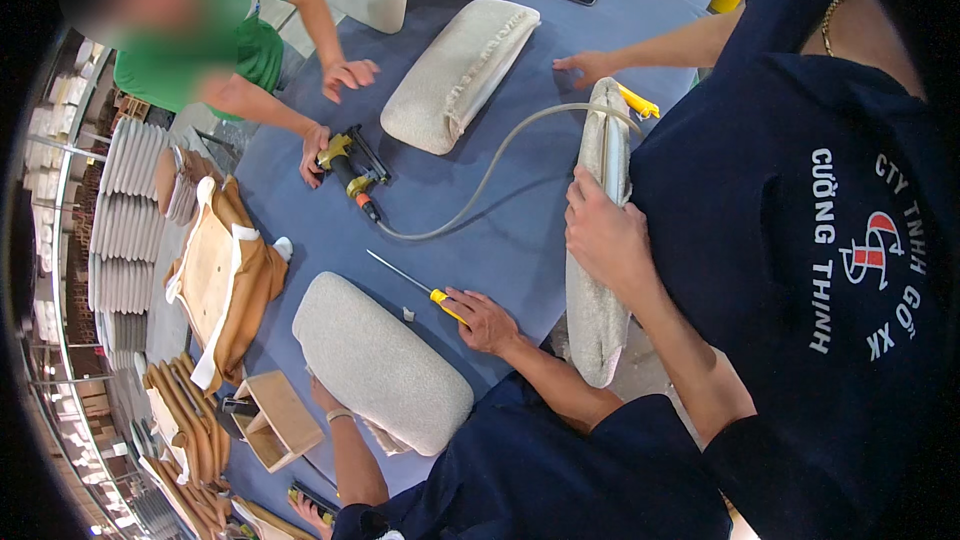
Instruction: The person trims excess fabric from a cushion cover using a utility knife, then uses a staple gun to secure the fabric to the cushion. The person handles multiple cushion covers and staples them in sequence.
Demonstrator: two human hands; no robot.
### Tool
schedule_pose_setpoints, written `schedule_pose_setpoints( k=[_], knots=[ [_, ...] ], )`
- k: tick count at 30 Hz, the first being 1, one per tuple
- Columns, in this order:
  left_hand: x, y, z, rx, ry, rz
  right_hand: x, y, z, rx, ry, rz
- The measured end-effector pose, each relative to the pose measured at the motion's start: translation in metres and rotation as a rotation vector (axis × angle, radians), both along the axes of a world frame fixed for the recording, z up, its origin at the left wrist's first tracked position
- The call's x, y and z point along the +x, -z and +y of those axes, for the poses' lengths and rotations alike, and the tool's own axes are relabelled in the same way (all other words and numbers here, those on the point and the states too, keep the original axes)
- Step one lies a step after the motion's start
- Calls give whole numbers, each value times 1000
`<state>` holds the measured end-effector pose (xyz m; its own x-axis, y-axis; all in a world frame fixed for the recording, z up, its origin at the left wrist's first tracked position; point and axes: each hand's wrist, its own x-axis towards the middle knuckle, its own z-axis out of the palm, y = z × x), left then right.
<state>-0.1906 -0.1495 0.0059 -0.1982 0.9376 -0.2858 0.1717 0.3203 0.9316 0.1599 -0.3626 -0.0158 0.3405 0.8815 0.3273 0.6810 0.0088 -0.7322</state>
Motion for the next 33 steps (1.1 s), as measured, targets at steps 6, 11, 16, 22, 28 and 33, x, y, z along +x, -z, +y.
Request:
schedule_pose_setpoints(
  k=[6, 11, 16, 22, 28, 33],
  knots=[
    [-23, -3, 12, 67, 13, 301, -1, -3, 4, -28, -37, 69],
    [31, -75, 43, 423, 19, 249, 4, -18, -6, -131, 71, -37],
    [84, -56, 46, 500, 400, 864, -2, -5, -1, -126, 47, -92],
    [130, -37, 22, 375, 383, 1054, 1, -2, -5, -124, 71, -106],
    [128, -38, 21, 400, 412, 1069, 0, 4, -7, -119, 85, -140],
    [117, -37, 23, 377, 381, 1061, -1, -2, -2, -103, 49, -116]
  ],
)
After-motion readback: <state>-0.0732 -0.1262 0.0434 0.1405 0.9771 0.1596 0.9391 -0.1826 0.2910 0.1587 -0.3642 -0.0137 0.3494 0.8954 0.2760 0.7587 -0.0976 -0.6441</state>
